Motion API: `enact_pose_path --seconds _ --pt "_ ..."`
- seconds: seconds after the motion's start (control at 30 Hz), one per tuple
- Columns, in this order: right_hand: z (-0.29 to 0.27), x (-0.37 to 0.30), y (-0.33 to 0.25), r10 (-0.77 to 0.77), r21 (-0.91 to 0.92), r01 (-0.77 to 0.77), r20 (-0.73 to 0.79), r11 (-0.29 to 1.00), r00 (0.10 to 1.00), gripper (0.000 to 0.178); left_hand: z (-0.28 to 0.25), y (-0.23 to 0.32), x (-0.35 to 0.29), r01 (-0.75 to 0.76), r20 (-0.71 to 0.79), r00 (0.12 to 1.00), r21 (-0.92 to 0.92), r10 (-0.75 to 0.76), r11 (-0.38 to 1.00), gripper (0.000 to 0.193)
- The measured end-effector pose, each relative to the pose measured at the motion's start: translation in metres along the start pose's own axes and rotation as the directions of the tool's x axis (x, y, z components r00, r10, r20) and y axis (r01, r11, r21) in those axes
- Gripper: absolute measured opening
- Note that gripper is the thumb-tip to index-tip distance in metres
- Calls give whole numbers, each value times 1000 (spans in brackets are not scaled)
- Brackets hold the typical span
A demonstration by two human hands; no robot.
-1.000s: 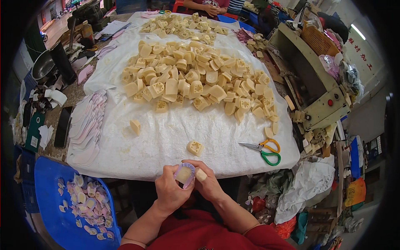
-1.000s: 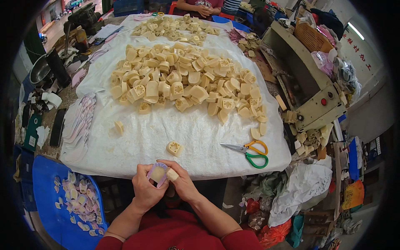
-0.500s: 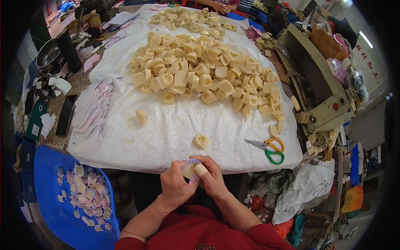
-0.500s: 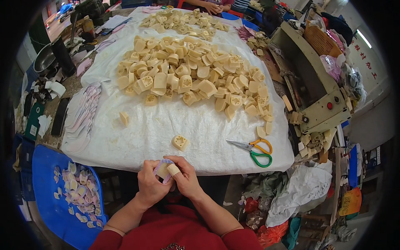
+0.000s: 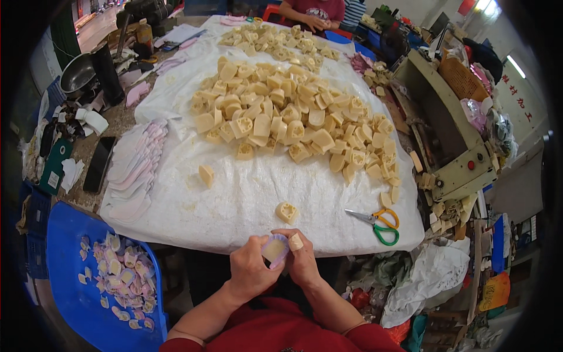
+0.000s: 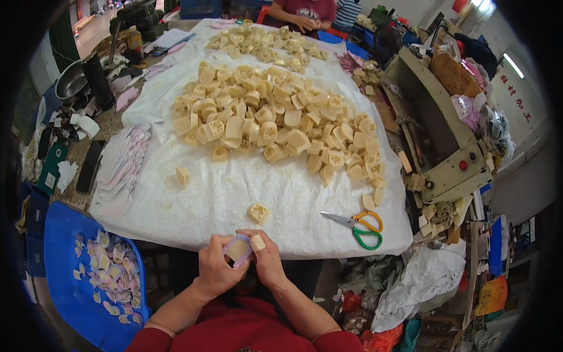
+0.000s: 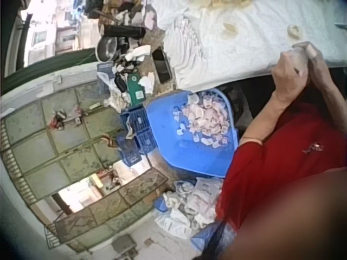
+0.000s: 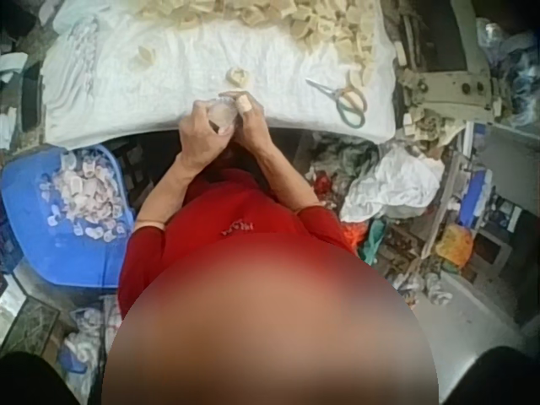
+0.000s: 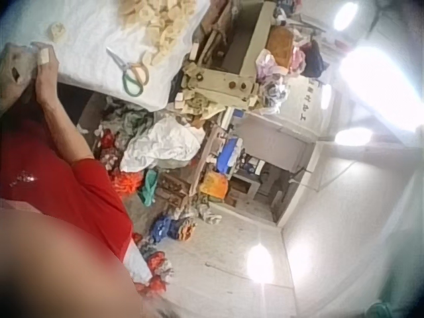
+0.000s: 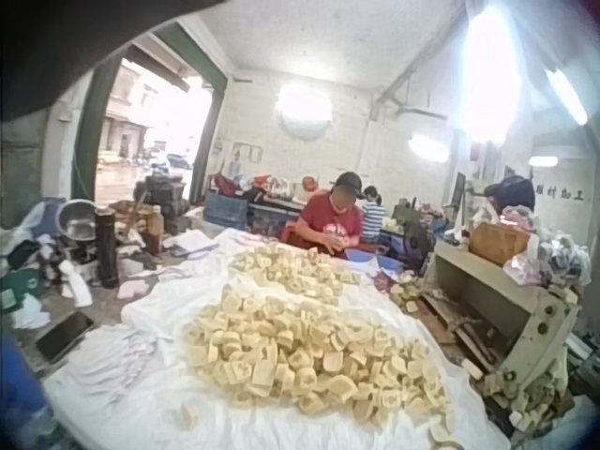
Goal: Manually assembling or sorting plastic/rubber shoe heel components and lining them with insoles.
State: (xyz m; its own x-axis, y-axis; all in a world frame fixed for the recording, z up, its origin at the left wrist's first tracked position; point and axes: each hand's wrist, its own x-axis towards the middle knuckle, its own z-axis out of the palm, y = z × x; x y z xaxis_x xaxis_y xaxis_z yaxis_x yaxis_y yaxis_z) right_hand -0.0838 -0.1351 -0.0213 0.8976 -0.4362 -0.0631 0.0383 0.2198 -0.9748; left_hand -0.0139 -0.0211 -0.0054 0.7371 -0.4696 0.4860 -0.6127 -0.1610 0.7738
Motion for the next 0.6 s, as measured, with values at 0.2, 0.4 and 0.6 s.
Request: enact_pose_path --seconds 0.2,0.4,0.6 --pt "3 3 -11 97 125 -98 9 987 995 32 3 1 -2 -33 0 999 9 33 999 39" --pt "-2 5 -2 69 168 -74 36 983 997 24 4 1 -1 -29 4 1000 -15 29 999 38" --pt "-1 5 -4 68 127 -68 -1 990 998 27 1 0 -2 6 65 998 -18 -5 1000 44"
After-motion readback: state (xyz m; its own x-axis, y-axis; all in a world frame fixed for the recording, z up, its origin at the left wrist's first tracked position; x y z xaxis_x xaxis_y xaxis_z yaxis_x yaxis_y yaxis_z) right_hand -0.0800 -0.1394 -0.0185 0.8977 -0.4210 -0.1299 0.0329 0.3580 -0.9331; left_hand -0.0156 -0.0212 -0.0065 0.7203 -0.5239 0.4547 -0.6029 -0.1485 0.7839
